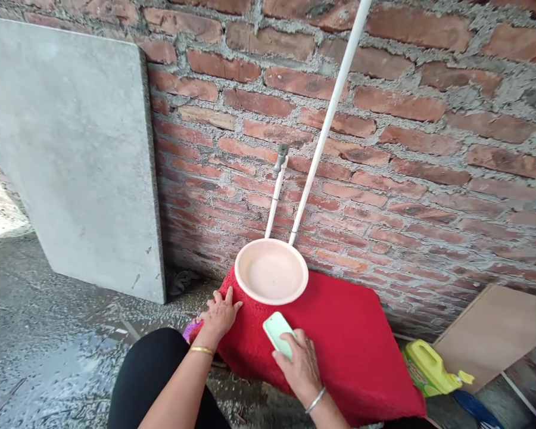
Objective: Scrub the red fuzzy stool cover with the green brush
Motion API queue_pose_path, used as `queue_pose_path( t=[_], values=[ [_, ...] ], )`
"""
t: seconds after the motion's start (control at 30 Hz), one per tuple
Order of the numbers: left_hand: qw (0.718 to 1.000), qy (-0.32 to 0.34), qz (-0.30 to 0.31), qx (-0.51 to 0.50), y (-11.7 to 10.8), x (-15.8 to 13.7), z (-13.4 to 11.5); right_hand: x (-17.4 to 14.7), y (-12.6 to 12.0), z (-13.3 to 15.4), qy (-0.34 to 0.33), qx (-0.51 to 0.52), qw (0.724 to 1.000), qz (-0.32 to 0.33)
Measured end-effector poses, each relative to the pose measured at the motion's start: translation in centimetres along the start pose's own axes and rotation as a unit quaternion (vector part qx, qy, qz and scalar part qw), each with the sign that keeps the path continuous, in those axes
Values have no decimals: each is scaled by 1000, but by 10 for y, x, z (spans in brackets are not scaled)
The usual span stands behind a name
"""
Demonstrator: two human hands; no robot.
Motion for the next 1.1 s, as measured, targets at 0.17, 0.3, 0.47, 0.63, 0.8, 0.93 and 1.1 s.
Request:
queue_pose_path(
  t=[0.17,0.3,0.47,0.63,0.8,0.93,1.1],
  values=[
    [999,6,-29,17,1,0,-3,-23,-51,-82,111,11,991,-76],
    [998,3,-58,29,1,-2,-4,-28,-54,-67,91,32,992,-82],
    [997,2,-69,29,0,-3,-3,-24,-5,17,0,29,1000,6],
    [997,-3,-64,34,-7,-7,-4,-34,-10,-3,9,3,1000,21],
    [998,-9,-52,33,-13,-10,-6,-49,-53,-76,66,-8,996,-50],
    [999,-6,-40,28,-10,-8,-5,-38,-51,-61,44,9,997,-56],
    [998,7,-52,31,-2,-4,-4,1,-13,9,-8,3,1000,19]
  ],
)
Point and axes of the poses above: each hand's wrist, its own x-axis towards the middle knuckle, its own y-axis out of the palm, z = x × y, the point moved 5 cm from there along x, towards the middle knuckle, and after that the axes turned 14 degrees about x, right-handed, at the moved point
